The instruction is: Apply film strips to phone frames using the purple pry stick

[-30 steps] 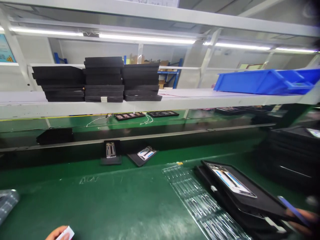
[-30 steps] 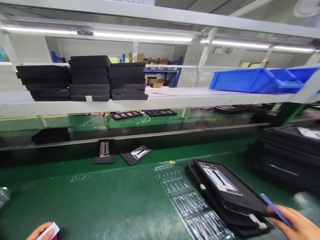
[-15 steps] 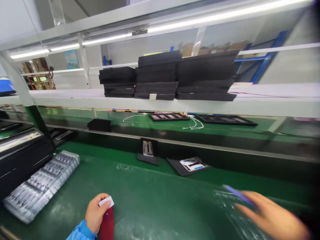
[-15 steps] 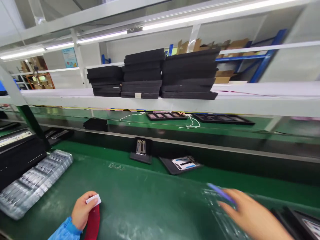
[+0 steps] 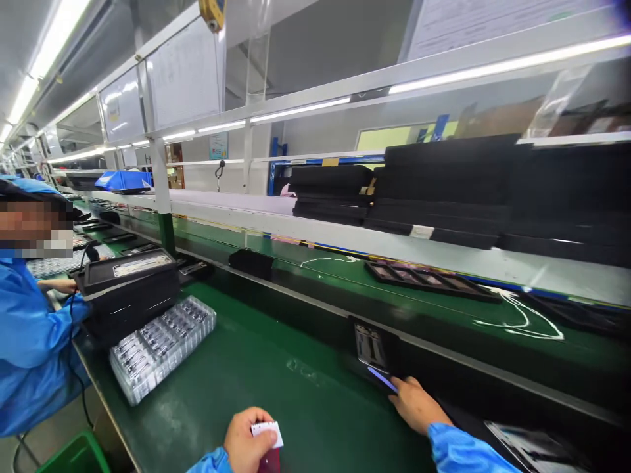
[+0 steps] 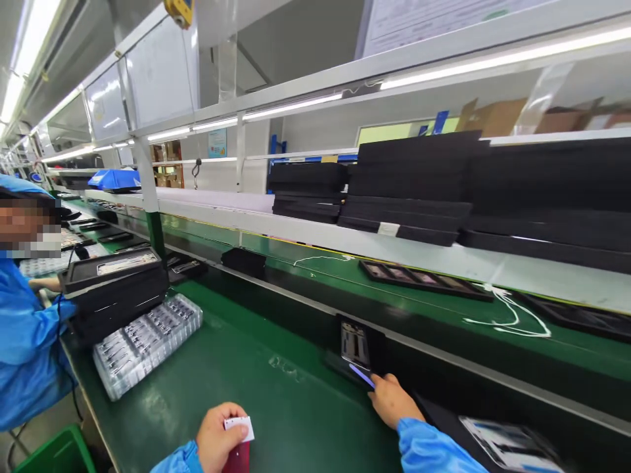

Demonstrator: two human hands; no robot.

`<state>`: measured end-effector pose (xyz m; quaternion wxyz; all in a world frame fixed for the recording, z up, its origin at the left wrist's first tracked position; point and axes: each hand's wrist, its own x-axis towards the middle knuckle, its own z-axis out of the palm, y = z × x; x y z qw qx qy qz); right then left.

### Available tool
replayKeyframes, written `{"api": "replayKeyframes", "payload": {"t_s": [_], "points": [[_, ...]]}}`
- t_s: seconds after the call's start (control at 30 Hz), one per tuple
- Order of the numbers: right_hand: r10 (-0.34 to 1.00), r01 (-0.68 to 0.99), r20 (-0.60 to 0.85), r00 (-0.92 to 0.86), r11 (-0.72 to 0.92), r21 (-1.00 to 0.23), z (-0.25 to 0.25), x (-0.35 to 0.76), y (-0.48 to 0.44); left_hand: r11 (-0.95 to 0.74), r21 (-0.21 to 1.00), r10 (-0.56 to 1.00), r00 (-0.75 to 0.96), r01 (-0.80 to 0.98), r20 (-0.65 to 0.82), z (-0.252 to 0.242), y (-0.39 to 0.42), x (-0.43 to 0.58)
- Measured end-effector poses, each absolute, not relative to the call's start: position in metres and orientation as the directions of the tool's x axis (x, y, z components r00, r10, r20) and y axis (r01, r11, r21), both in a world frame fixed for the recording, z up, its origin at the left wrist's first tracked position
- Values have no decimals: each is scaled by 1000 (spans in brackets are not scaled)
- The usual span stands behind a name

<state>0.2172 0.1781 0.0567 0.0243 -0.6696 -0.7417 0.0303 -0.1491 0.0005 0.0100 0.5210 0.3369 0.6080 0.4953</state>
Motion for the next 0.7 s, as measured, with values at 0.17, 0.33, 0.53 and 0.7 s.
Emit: {"api": "replayKeyframes", "payload": {"t_s": [0.17, 0.33, 0.53, 0.7], "points": [[969, 968, 95, -228, 236, -89, 77, 180, 142, 101, 991, 969, -219, -89, -118, 5, 2, -152], [884, 863, 62, -463, 465, -197, 64, 103, 52, 69, 984, 972, -209, -165, -104, 6, -7, -155], [854, 806, 35, -519, 503, -313, 69, 119, 18, 96, 972, 967, -212, -213, -141, 13, -37, -166], [926, 890, 30, -377, 371, -263, 35, 143, -5, 137, 973, 984, -87, -185, -155, 29, -66, -156]]}}
